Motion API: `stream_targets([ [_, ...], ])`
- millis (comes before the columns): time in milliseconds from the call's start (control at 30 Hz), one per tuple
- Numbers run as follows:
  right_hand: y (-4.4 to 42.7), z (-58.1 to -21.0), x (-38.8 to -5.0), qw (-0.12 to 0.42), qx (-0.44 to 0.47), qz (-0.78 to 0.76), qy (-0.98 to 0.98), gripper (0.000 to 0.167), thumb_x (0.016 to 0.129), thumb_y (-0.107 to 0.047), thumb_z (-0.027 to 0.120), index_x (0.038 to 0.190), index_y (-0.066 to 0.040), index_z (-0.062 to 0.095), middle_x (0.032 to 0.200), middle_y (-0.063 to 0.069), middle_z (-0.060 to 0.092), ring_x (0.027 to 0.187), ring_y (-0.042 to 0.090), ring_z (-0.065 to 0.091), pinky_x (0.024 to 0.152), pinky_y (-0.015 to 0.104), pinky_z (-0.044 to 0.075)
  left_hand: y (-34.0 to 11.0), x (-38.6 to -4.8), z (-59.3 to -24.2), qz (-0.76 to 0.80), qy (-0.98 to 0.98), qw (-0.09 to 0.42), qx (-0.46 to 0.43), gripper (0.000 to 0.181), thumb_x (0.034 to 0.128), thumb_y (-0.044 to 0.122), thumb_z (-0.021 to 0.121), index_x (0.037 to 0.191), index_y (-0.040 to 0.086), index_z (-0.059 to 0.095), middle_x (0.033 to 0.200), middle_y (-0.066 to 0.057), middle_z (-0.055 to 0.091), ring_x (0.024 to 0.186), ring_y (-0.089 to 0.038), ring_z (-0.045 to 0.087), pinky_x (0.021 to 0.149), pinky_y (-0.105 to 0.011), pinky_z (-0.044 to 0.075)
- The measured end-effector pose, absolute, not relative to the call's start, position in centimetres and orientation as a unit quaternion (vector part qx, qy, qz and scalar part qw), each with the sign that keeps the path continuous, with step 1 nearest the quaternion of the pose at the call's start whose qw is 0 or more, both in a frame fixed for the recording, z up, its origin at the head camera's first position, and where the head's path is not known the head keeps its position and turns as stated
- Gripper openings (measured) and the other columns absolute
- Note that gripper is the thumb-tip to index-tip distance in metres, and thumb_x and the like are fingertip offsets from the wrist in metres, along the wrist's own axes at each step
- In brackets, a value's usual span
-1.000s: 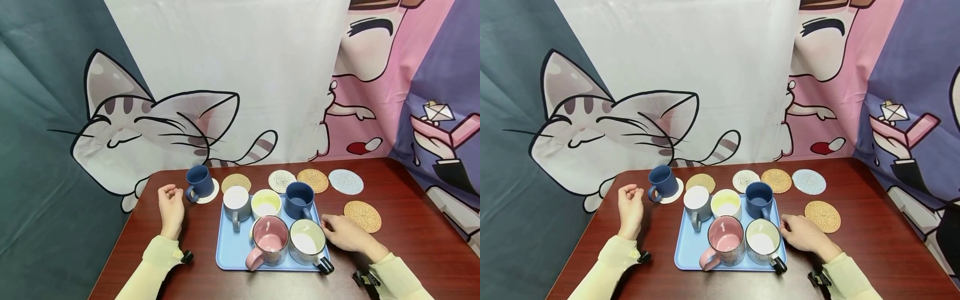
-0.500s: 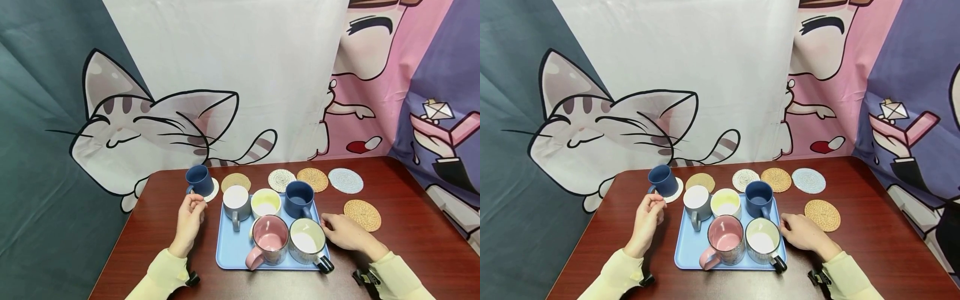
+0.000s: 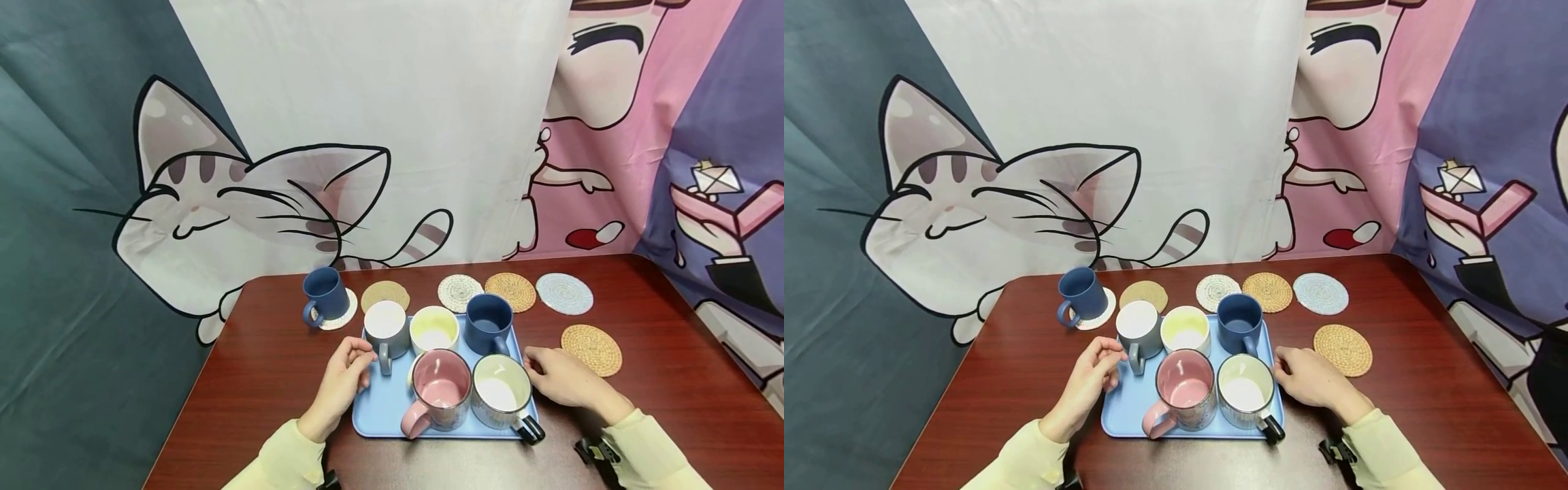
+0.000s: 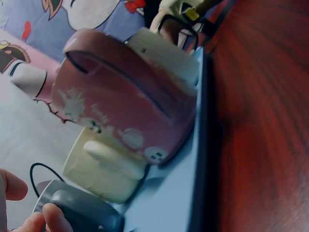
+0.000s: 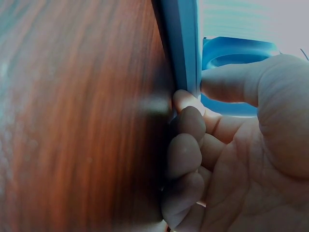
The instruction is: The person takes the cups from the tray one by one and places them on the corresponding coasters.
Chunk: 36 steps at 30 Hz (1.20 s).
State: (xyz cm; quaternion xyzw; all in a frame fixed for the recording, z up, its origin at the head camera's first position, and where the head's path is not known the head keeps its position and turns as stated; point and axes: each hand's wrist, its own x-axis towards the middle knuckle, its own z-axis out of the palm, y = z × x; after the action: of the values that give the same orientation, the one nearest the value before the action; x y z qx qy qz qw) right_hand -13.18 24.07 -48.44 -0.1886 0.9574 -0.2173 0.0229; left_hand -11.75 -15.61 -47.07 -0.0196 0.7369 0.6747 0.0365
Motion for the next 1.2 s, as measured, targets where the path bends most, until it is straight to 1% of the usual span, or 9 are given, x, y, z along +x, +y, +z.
stream_targets([
  [200,24.0,-48.4,-13.1,0.024,-0.187,-0.221,0.957,0.028,0.094,-0.016,0.067,0.074,-0.025,0.049,0.062,-0.014,0.037,0.058,0.003,0.038,0.056,0.023,0.029,-14.7,-11.3,-47.3,0.674,0.737,0.050,-0.030,0.016,0.0998,0.006,0.059,0.113,-0.003,0.055,0.081,-0.007,0.056,0.054,-0.011,0.048,0.050,-0.021,0.038],
  [333,24.0,-48.3,-13.1,0.026,-0.187,-0.221,0.957,0.028,0.095,-0.016,0.066,0.075,-0.025,0.050,0.062,-0.014,0.037,0.058,0.003,0.038,0.056,0.023,0.030,-14.4,-11.3,-47.7,0.669,0.741,0.052,-0.034,0.016,0.1000,0.007,0.059,0.114,-0.001,0.056,0.082,-0.006,0.057,0.054,-0.011,0.048,0.050,-0.022,0.039],
  [567,24.0,-48.4,-13.1,0.031,-0.184,-0.223,0.957,0.028,0.095,-0.016,0.066,0.075,-0.025,0.050,0.062,-0.014,0.038,0.057,0.003,0.038,0.056,0.023,0.030,-14.1,-11.3,-47.7,0.666,0.742,0.068,-0.036,0.016,0.1000,0.006,0.056,0.113,-0.003,0.055,0.074,-0.006,0.055,0.053,-0.010,0.048,0.051,-0.021,0.041],
  [667,24.0,-48.4,-13.1,0.031,-0.184,-0.222,0.957,0.027,0.095,-0.017,0.066,0.075,-0.025,0.050,0.062,-0.014,0.038,0.057,0.003,0.038,0.056,0.023,0.029,-13.9,-11.3,-48.0,0.674,0.735,0.074,-0.034,0.015,0.1008,0.006,0.056,0.111,-0.004,0.055,0.083,-0.009,0.063,0.054,-0.010,0.050,0.053,-0.020,0.044],
  [800,24.0,-48.5,-13.1,0.030,-0.183,-0.222,0.957,0.027,0.095,-0.016,0.066,0.075,-0.025,0.050,0.062,-0.014,0.038,0.057,0.003,0.038,0.056,0.023,0.030,-13.7,-11.3,-48.1,0.687,0.721,0.091,-0.031,0.019,0.1035,0.010,0.055,0.112,-0.007,0.055,0.099,-0.012,0.068,0.057,-0.007,0.056,0.056,-0.019,0.049],
  [933,24.0,-48.5,-13.1,0.029,-0.184,-0.223,0.957,0.028,0.095,-0.016,0.066,0.075,-0.025,0.050,0.062,-0.014,0.038,0.057,0.003,0.039,0.056,0.023,0.030,-13.4,-11.3,-48.1,0.702,0.702,0.115,-0.035,0.025,0.1060,0.016,0.053,0.112,-0.008,0.057,0.099,-0.008,0.065,0.064,-0.007,0.060,0.061,-0.019,0.052],
  [1200,24.1,-48.4,-13.2,0.030,-0.186,-0.227,0.956,0.028,0.095,-0.015,0.066,0.074,-0.024,0.050,0.062,-0.014,0.038,0.057,0.003,0.038,0.056,0.023,0.030,-12.9,-11.2,-48.0,0.727,0.669,0.146,-0.055,0.035,0.1105,0.029,0.046,0.110,-0.004,0.059,0.098,-0.004,0.059,0.073,-0.009,0.059,0.065,-0.019,0.051],
])
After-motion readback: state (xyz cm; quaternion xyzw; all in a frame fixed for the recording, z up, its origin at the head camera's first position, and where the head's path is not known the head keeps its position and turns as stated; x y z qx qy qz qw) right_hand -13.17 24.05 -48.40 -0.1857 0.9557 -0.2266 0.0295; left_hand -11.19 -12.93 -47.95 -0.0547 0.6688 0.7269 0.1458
